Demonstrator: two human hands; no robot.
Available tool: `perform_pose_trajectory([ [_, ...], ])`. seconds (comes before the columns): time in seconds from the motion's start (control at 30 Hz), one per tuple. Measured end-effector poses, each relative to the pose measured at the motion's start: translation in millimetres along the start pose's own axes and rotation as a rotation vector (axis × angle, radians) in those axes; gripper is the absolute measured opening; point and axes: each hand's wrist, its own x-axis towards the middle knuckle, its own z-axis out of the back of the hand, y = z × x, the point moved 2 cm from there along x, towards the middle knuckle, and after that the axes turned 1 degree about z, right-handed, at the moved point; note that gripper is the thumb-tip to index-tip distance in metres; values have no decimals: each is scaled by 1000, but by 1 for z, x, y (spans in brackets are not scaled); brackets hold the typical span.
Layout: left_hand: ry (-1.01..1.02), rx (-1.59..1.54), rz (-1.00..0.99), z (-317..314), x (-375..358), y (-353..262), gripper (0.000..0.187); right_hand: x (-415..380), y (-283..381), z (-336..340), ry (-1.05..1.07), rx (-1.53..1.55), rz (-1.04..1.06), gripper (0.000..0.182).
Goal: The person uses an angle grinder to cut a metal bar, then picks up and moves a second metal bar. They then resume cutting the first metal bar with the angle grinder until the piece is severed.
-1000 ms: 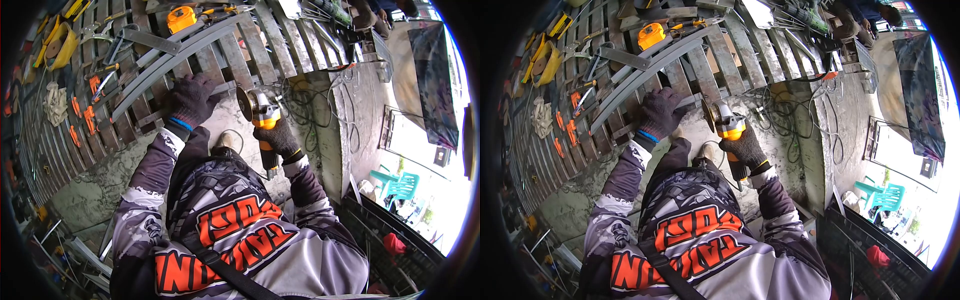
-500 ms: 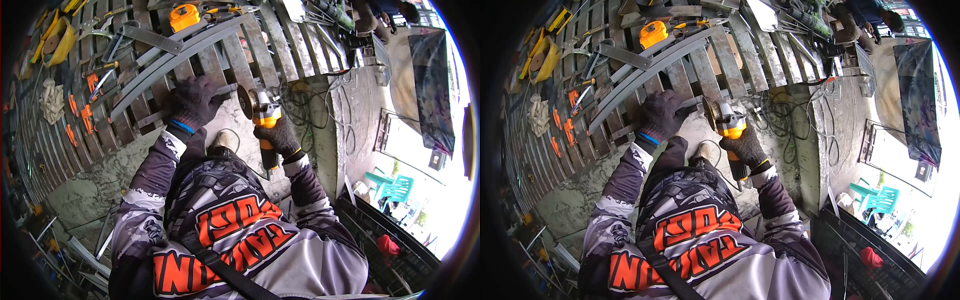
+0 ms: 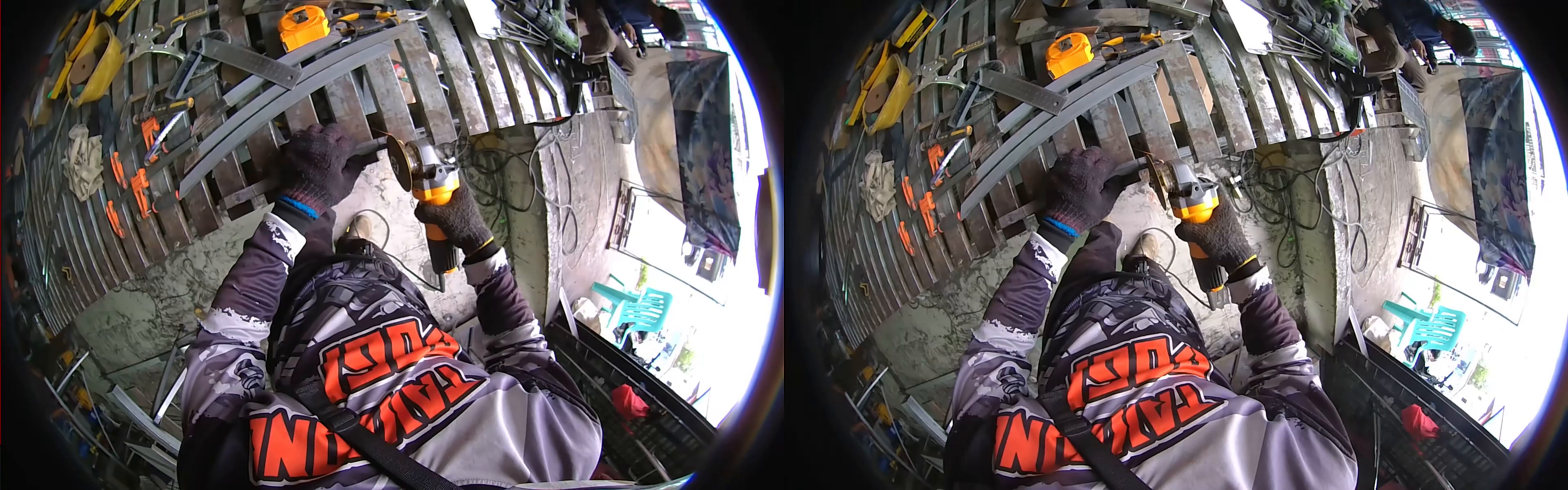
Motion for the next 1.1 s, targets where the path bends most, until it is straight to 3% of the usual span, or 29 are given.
perform_pose_trajectory([
  [0.6,56,41,32,2,0,-3,35,9,-4,4,-7,-59,-26,75],
  [1.1,1,23,26,-1,1,-3,32,12,3,4,8,-85,-27,69],
])
